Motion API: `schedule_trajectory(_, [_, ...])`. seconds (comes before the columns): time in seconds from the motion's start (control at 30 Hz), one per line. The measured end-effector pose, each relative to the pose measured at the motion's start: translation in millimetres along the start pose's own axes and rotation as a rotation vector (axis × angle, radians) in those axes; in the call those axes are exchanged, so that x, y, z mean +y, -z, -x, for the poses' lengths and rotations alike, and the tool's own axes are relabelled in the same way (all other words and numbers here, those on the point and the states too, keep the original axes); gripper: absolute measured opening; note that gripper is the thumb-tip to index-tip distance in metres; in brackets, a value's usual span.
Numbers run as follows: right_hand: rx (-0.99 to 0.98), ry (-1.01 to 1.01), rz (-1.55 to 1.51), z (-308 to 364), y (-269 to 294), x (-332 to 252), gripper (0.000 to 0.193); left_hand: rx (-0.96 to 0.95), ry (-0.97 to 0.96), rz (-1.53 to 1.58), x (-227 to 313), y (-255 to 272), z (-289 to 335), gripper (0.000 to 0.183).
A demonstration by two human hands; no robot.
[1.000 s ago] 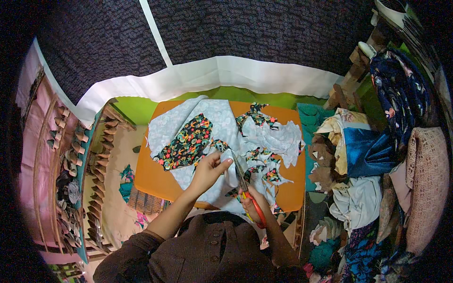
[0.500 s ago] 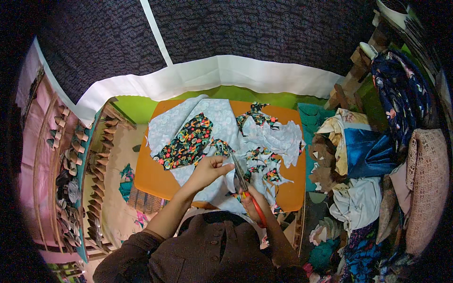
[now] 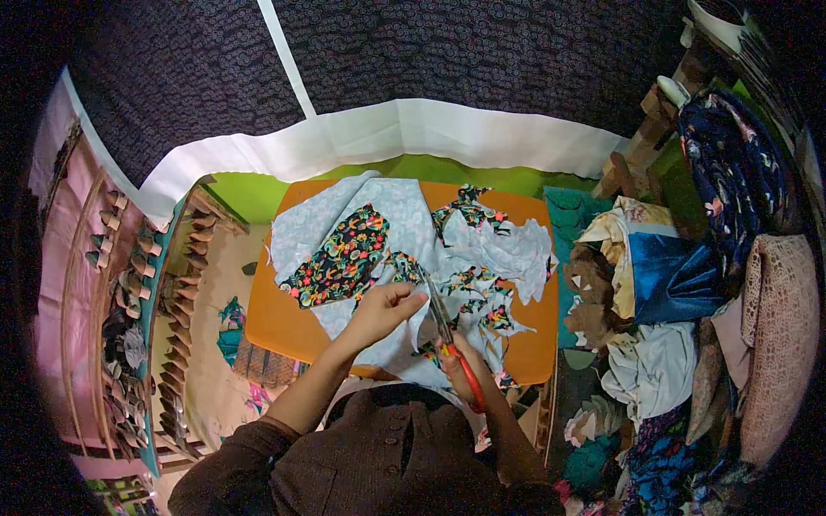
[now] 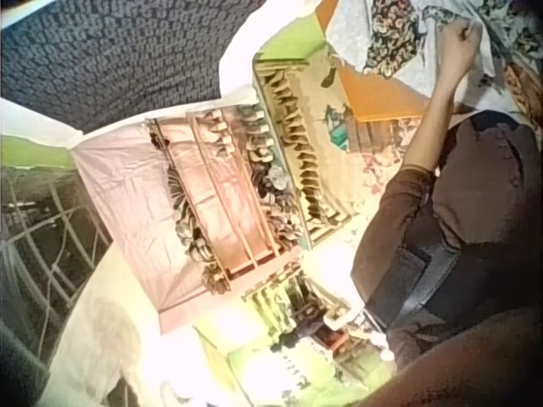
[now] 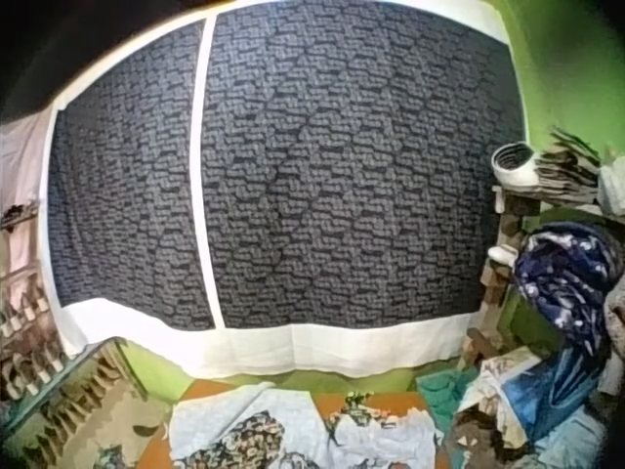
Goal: Cutting pattern pieces out of fabric using scissors.
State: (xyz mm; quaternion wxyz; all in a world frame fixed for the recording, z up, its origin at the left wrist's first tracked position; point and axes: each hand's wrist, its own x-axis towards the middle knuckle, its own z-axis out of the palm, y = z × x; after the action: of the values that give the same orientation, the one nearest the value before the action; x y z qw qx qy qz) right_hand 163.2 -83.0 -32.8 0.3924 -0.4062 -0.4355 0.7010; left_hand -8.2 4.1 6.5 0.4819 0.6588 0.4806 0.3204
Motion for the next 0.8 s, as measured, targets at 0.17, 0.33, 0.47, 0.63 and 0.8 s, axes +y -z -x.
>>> schedule_trajectory(0.17, [-0.004,-0.111,-0.05,2.4,-2.2,-14.2,0.064,-0.01,0.003,-0.023,-2.7,0.6,0.2,0.033])
schedule_trajectory(0.33, [-0.019,-0.01,0.019,3.3,-0.2,-6.4,0.065,-0.047,0.008,-0.001,3.3,-0.4,3.2,0.033])
schedule_trajectory(0.47, [-0.013,0.019,-0.01,2.7,-0.1,-4.5,0.066,-0.107,0.015,-0.019,-1.5,0.1,3.2,0.035])
schedule_trajectory(0.63, [-0.042,-0.124,-0.004,6.2,2.9,-23.9,0.066,-0.091,0.032,0.002,-5.2,1.8,4.3,0.036])
schedule_trajectory(0.8, [-0.038,-0.155,-0.107,3.4,10.8,-11.9,0.062,-0.127,0.073,0.003,-0.1,6.5,3.5,0.037])
